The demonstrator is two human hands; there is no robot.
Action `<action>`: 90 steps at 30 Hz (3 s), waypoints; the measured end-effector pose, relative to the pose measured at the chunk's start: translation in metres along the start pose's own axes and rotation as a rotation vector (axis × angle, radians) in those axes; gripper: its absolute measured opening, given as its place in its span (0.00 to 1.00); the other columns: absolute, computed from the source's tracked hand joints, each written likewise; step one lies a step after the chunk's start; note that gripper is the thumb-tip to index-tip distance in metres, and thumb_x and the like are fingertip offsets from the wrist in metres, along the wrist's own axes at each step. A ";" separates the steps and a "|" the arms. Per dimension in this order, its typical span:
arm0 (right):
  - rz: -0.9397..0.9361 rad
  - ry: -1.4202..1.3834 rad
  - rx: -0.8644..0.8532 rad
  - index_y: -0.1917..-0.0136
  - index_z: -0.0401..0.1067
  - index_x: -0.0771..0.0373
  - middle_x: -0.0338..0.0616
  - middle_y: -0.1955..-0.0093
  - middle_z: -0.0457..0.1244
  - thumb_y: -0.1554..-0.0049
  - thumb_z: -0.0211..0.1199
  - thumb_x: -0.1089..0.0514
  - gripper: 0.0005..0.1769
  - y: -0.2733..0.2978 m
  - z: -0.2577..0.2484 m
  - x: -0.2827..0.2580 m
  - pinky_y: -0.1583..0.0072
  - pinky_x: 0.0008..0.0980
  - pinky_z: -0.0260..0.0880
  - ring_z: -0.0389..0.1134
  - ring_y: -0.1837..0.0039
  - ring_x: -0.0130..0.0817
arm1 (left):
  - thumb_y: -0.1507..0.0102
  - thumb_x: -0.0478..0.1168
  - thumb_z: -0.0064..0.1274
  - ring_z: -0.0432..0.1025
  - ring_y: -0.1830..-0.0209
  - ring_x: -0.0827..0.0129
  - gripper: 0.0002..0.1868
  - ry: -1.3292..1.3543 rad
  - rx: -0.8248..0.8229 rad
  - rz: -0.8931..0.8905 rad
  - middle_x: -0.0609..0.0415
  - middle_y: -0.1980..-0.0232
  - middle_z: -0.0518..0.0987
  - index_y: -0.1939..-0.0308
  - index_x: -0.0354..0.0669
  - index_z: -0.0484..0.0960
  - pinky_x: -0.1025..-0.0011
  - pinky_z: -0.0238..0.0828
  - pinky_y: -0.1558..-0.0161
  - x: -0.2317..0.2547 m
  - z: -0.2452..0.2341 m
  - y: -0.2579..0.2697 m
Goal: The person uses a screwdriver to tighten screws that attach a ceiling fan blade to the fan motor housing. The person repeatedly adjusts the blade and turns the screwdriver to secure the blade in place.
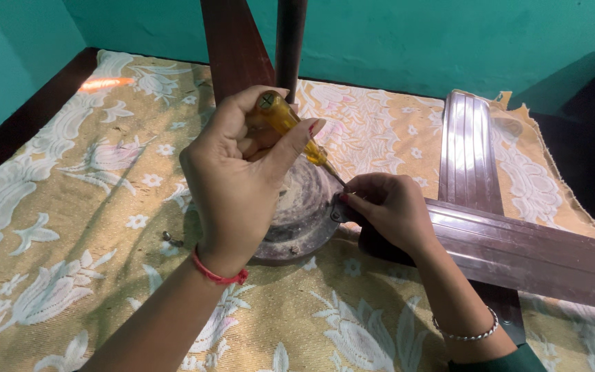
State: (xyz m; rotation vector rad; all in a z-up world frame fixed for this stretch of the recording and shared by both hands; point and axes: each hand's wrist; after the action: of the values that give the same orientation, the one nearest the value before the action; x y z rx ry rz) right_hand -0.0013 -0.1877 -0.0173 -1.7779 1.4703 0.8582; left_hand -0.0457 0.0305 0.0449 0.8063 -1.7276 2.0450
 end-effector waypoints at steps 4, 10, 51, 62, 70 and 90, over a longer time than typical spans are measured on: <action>-0.005 0.044 0.012 0.53 0.81 0.66 0.42 0.60 0.75 0.46 0.71 0.59 0.10 0.001 -0.001 -0.001 0.54 0.26 0.77 0.76 0.59 0.25 | 0.30 0.29 0.64 0.84 0.52 0.73 0.15 -0.059 0.001 0.024 0.50 0.51 0.85 0.42 0.32 0.77 0.78 0.86 0.47 0.004 0.001 0.000; -0.046 0.020 0.003 0.53 0.81 0.68 0.43 0.59 0.75 0.47 0.71 0.61 0.10 0.001 0.001 0.002 0.53 0.26 0.78 0.76 0.58 0.24 | 0.32 0.34 0.68 0.85 0.52 0.73 0.17 -0.217 0.006 0.082 0.51 0.54 0.86 0.45 0.35 0.77 0.78 0.88 0.50 0.010 0.008 -0.005; -0.172 0.088 -0.087 0.47 0.82 0.62 0.42 0.51 0.74 0.45 0.67 0.64 0.12 -0.004 -0.008 0.002 0.51 0.27 0.75 0.75 0.55 0.25 | 0.37 0.37 0.67 0.81 0.53 0.50 0.27 -0.349 -0.129 0.234 0.43 0.55 0.82 0.43 0.38 0.66 0.61 0.78 0.58 -0.002 0.049 -0.049; -0.188 0.109 -0.027 0.50 0.80 0.67 0.46 0.55 0.73 0.46 0.70 0.62 0.10 -0.004 -0.002 0.008 0.53 0.27 0.75 0.74 0.56 0.25 | 0.40 0.33 0.68 0.81 0.50 0.51 0.25 -0.257 -0.204 0.280 0.45 0.53 0.83 0.46 0.41 0.68 0.64 0.82 0.52 -0.011 0.061 -0.067; -0.213 0.119 -0.007 0.52 0.81 0.66 0.44 0.60 0.73 0.47 0.72 0.59 0.11 -0.003 0.001 0.006 0.57 0.27 0.73 0.72 0.61 0.24 | 0.39 0.29 0.63 0.79 0.43 0.52 0.22 -0.177 -0.176 0.309 0.46 0.45 0.82 0.47 0.41 0.68 0.65 0.81 0.45 -0.015 0.064 -0.062; -0.223 0.052 -0.019 0.51 0.81 0.68 0.44 0.55 0.73 0.47 0.71 0.61 0.11 -0.004 0.004 0.011 0.54 0.26 0.76 0.75 0.57 0.24 | 0.36 0.37 0.67 0.83 0.53 0.67 0.16 -0.205 -0.226 0.192 0.53 0.52 0.84 0.53 0.41 0.73 0.72 0.85 0.55 -0.021 0.065 -0.073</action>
State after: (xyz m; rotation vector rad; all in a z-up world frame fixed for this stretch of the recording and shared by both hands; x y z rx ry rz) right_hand 0.0041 -0.1900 -0.0286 -1.9477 1.2688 0.7182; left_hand 0.0269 -0.0158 0.0948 0.8290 -2.1796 1.8889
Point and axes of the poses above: each hand's wrist, its own y-axis away from the middle knuckle, its own z-axis out of the palm, x = y × z
